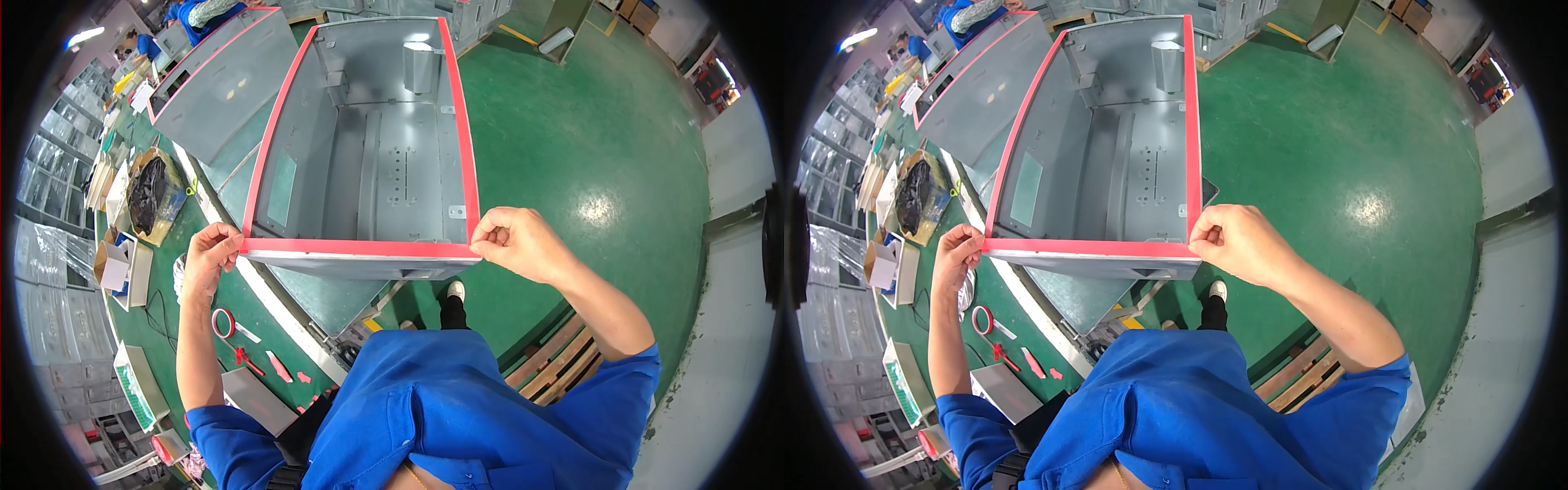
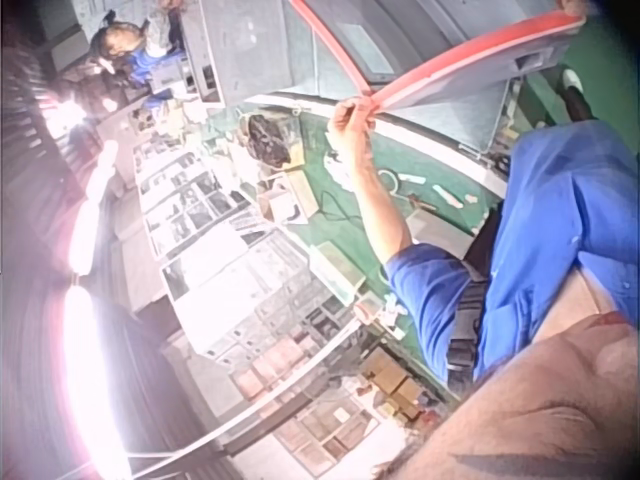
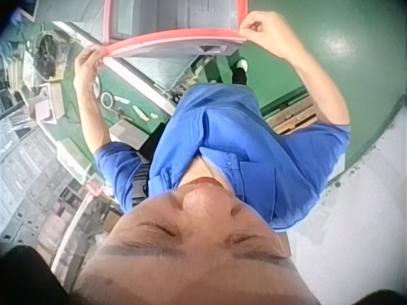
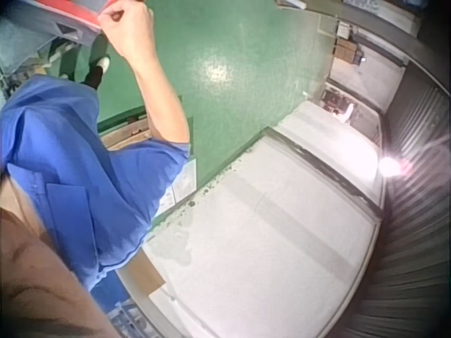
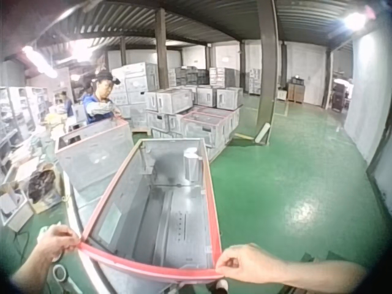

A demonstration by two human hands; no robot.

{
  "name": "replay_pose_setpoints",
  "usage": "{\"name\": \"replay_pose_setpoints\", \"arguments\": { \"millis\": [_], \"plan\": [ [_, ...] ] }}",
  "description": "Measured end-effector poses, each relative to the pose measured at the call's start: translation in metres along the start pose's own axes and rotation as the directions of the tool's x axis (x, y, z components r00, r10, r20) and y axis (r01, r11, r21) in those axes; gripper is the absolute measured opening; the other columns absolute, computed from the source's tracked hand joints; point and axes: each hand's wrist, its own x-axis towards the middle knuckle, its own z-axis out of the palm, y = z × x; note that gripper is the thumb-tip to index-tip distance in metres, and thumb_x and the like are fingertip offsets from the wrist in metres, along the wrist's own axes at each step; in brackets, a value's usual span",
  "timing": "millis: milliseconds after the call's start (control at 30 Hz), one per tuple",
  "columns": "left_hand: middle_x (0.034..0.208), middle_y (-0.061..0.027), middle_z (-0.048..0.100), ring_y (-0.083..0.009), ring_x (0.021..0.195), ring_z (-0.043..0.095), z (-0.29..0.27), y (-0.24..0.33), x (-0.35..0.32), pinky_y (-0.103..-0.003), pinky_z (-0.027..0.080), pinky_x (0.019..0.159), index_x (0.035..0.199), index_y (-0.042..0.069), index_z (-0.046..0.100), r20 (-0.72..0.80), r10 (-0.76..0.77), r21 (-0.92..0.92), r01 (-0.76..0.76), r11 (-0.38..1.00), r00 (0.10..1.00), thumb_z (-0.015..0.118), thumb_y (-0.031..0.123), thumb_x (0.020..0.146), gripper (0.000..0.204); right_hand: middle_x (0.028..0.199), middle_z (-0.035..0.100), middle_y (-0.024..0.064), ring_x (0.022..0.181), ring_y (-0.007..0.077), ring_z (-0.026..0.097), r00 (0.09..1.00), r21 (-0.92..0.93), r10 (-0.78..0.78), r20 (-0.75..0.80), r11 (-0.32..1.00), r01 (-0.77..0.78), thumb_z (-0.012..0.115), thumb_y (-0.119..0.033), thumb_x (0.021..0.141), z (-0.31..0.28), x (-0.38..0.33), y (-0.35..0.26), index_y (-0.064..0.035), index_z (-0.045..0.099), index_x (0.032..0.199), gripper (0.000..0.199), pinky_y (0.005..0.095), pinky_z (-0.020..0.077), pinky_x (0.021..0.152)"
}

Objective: Applying red protective tape to the edges of metal cabinet enclosures.

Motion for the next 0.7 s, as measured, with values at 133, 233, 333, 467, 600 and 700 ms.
{"name": "replay_pose_setpoints", "arguments": {
  "millis": [133, 233, 333, 467, 600, 700],
  "plan": [
    [0.055, 0.0029, 0.049, -0.0015, 0.043, 0.04, 0.0, -0.001, -0.001, -0.015, 0.029, 0.039, 0.073, 0.004, 0.056, -0.007, 0.004, 0.005, -0.004, 1.0, 1.0, 0.061, 0.008, 0.077, 0.007, 0.071, 0.054, 0.0008, 0.059, 0.006, 0.052, 0.997, 0.121, 0.04, -0.068, 0.992, -0.031, 0.06, -0.004, 0.077, 0.003, -0.01, -0.005, -0.002, 0.053, 0.095, 0.019, 0.0201, 0.0431, 0.053],
    [0.055, 0.0023, 0.049, -0.0035, 0.045, 0.042, 0.003, 0.006, 0.0, -0.017, 0.03, 0.04, 0.071, 0.004, 0.057, 0.001, -0.021, 0.006, 0.021, 1.0, 1.0, 0.062, 0.008, 0.076, 0.008, 0.079, 0.052, 0.0024, 0.064, 0.0075, 0.052, 0.982, 0.444, 0.14, -0.128, 0.893, -0.069, 0.056, -0.003, 0.081, 0.009, -0.014, 0.013, -0.0031, 0.047, 0.103, 0.025, 0.0202, 0.0448, 0.055],
    [0.055, 0.0023, 0.049, -0.0035, 0.045, 0.043, 0.001, 0.004, 0.004, -0.017, 0.031, 0.04, 0.071, 0.004, 0.057, 0.011, -0.012, 0.011, 0.012, 1.0, 1.0, 0.062, 0.008, 0.075, 0.008, 0.08, 0.05, 0.0033, 0.065, 0.008, 0.052, 0.975, 0.531, 0.106, -0.196, 0.848, 0.015, 0.054, -0.004, 0.083, 0.023, -0.018, 0.022, -0.0034, 0.047, 0.102, 0.021, 0.0198, 0.0455, 0.054],
    [0.056, 0.0021, 0.05, -0.0033, 0.046, 0.042, -0.002, 0.003, -0.001, -0.018, 0.03, 0.04, 0.073, 0.004, 0.057, 0.011, -0.012, 0.04, 0.011, 0.999, 1.0, 0.061, 0.008, 0.076, 0.006, 0.079, 0.05, 0.0032, 0.067, 0.0074, 0.05, 0.962, 0.548, 0.124, -0.242, 0.836, 0.03, 0.055, -0.003, 0.083, 0.038, -0.015, 0.022, -0.0044, 0.044, 0.104, 0.024, 0.0203, 0.0438, 0.056],
    [0.059, 0.0012, 0.051, -0.0047, 0.049, 0.044, -0.01, 0.003, -0.003, -0.018, 0.03, 0.041, 0.076, 0.003, 0.06, 0.084, -0.005, 0.0, 0.005, 1.0, 0.996, 0.062, 0.009, 0.074, 0.007, 0.081, 0.051, 0.0032, 0.066, 0.0079, 0.047, 0.949, 0.567, 0.156, -0.273, 0.823, 0.028, 0.051, -0.001, 0.083, 0.046, -0.016, 0.015, -0.0055, 0.043, 0.105, 0.024, 0.0211, 0.0401, 0.056],
    [0.059, 0.0009, 0.053, -0.0047, 0.049, 0.045, -0.012, 0.005, 0.004, -0.018, 0.03, 0.041, 0.075, 0.002, 0.061, 0.11, -0.043, 0.02, 0.041, 0.999, 0.993, 0.066, 0.012, 0.073, 0.011, 0.083, 0.049, 0.0037, 0.066, 0.0081, 0.045, 0.941, 0.599, 0.173, -0.291, 0.8, 0.038, 0.051, -0.002, 0.082, 0.047, -0.019, 0.019, -0.0047, 0.043, 0.104, 0.023, 0.021, 0.0385, 0.056]
  ]
}}
